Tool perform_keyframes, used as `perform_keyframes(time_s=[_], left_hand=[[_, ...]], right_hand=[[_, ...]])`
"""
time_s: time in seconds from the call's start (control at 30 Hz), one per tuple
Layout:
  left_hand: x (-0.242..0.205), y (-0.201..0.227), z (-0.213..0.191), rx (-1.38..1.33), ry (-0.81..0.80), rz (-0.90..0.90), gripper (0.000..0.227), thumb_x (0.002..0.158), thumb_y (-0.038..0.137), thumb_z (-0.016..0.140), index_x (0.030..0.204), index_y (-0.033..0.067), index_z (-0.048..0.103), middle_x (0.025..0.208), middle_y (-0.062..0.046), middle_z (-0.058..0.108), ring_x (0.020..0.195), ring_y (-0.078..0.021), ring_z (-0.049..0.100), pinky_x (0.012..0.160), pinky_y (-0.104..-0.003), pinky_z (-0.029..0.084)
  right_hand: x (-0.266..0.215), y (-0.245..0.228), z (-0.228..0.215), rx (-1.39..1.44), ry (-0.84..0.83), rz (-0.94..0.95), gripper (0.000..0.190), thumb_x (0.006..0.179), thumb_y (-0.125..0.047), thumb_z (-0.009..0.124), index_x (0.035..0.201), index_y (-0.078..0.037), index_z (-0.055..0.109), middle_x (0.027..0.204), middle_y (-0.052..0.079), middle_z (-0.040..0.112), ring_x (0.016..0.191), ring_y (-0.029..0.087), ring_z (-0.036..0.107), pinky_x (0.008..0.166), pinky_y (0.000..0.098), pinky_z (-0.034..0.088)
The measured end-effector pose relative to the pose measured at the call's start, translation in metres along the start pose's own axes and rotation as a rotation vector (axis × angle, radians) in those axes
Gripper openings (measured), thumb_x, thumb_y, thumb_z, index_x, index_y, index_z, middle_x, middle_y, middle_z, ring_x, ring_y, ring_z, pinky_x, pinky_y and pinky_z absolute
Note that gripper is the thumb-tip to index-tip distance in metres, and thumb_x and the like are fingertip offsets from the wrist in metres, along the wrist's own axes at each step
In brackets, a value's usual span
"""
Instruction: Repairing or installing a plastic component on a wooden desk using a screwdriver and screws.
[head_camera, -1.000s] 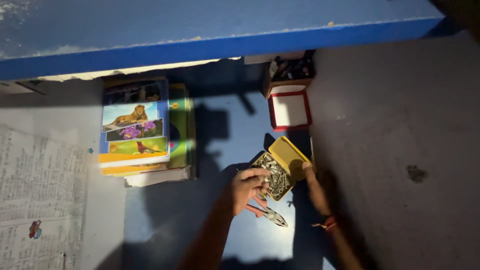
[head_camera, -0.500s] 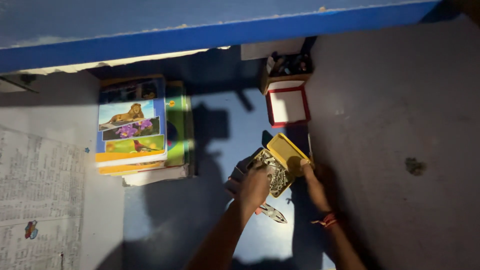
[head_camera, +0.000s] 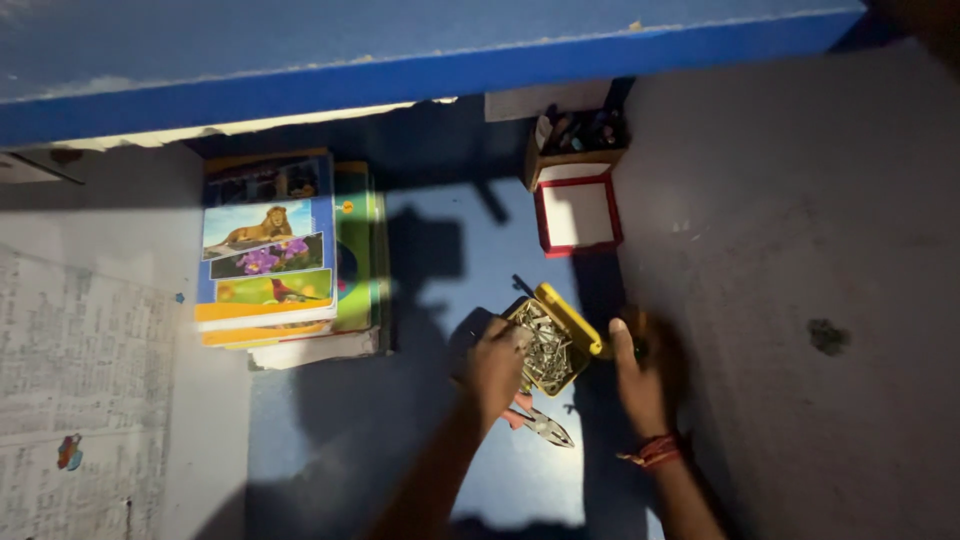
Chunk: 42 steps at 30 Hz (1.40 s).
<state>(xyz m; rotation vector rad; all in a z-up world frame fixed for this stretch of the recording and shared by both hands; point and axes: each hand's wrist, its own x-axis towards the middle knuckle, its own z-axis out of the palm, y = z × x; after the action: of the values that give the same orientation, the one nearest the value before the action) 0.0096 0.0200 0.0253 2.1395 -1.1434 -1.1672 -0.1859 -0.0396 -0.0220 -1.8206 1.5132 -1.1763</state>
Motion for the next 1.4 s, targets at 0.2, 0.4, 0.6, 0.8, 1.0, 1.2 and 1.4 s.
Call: perform_keyframes(time_s=[0.2,0.4,0.6,0.8,1.0,1.2,1.4], left_hand=[[0.018,-0.066,0.000,0.109,0.377,0.469,0.026,0.083,0.000,0.065,0.105,0.0105,0.074,0.101,-0.013,0.069,0.093,-0.0349,0.069,0.081,-0.043,0.055],[-0.027,-0.060,-0.034,0.081,0.357,0.479,0.023,0.081,0.002,0.069,0.103,0.0055,0.074,0.090,-0.018,0.068,0.084,-0.0372,0.067,0.074,-0.044,0.054],[-0.054,-0.073,-0.015,0.051,0.115,0.493,0.022,0.085,-0.001,0.060,0.101,0.0069,0.074,0.094,-0.016,0.069,0.082,-0.0309,0.073,0.074,-0.041,0.058],[-0.022,-0.062,0.033,0.336,0.048,0.477,0.023,0.083,0.002,0.062,0.104,0.0017,0.071,0.111,-0.015,0.071,0.095,-0.0326,0.072,0.083,-0.050,0.054],[0.012,-0.046,0.059,0.632,0.166,0.452,0.022,0.086,0.011,0.064,0.103,0.0031,0.074,0.119,-0.021,0.066,0.114,-0.0389,0.063,0.087,-0.048,0.055],[-0.014,0.012,0.043,0.679,-0.006,0.127,0.025,0.090,0.018,0.064,0.111,0.0094,0.075,0.126,-0.015,0.065,0.120,-0.0418,0.058,0.105,-0.064,0.038],[-0.013,0.004,0.063,0.712,0.101,0.046,0.025,0.091,0.020,0.065,0.110,0.0094,0.076,0.134,-0.013,0.059,0.131,-0.0446,0.047,0.107,-0.082,0.020]], right_hand=[[-0.002,-0.002,-0.013,0.047,0.008,0.071,0.022,0.100,-0.022,0.070,0.109,-0.002,0.072,0.103,0.009,0.076,0.094,0.019,0.072,0.087,0.0325,0.055],[-0.031,-0.052,-0.048,0.503,-0.147,0.378,0.034,0.092,-0.017,0.070,0.124,-0.008,0.067,0.093,-0.006,0.067,0.087,0.004,0.060,0.078,0.0196,0.047],[-0.065,-0.027,-0.047,0.518,-0.225,0.642,0.022,0.097,-0.011,0.069,0.113,0.003,0.074,0.083,0.005,0.062,0.067,0.010,0.052,0.058,0.0242,0.039],[-0.092,0.041,-0.033,0.398,-0.377,0.613,0.031,0.087,-0.003,0.063,0.116,-0.008,0.071,0.087,0.002,0.069,0.064,0.010,0.055,0.056,0.0259,0.044],[-0.112,0.058,-0.048,0.430,-0.310,0.678,0.039,0.084,0.002,0.061,0.120,-0.009,0.067,0.093,-0.001,0.073,0.074,0.007,0.058,0.066,0.0229,0.045],[-0.099,0.019,-0.067,0.088,-0.290,0.690,0.021,0.092,-0.017,0.071,0.112,-0.010,0.074,0.080,0.009,0.067,0.070,0.016,0.057,0.064,0.0306,0.046],[-0.103,0.023,-0.071,0.151,-0.225,0.620,0.029,0.085,-0.016,0.067,0.113,-0.013,0.071,0.091,0.001,0.073,0.084,0.014,0.066,0.078,0.0316,0.052]])
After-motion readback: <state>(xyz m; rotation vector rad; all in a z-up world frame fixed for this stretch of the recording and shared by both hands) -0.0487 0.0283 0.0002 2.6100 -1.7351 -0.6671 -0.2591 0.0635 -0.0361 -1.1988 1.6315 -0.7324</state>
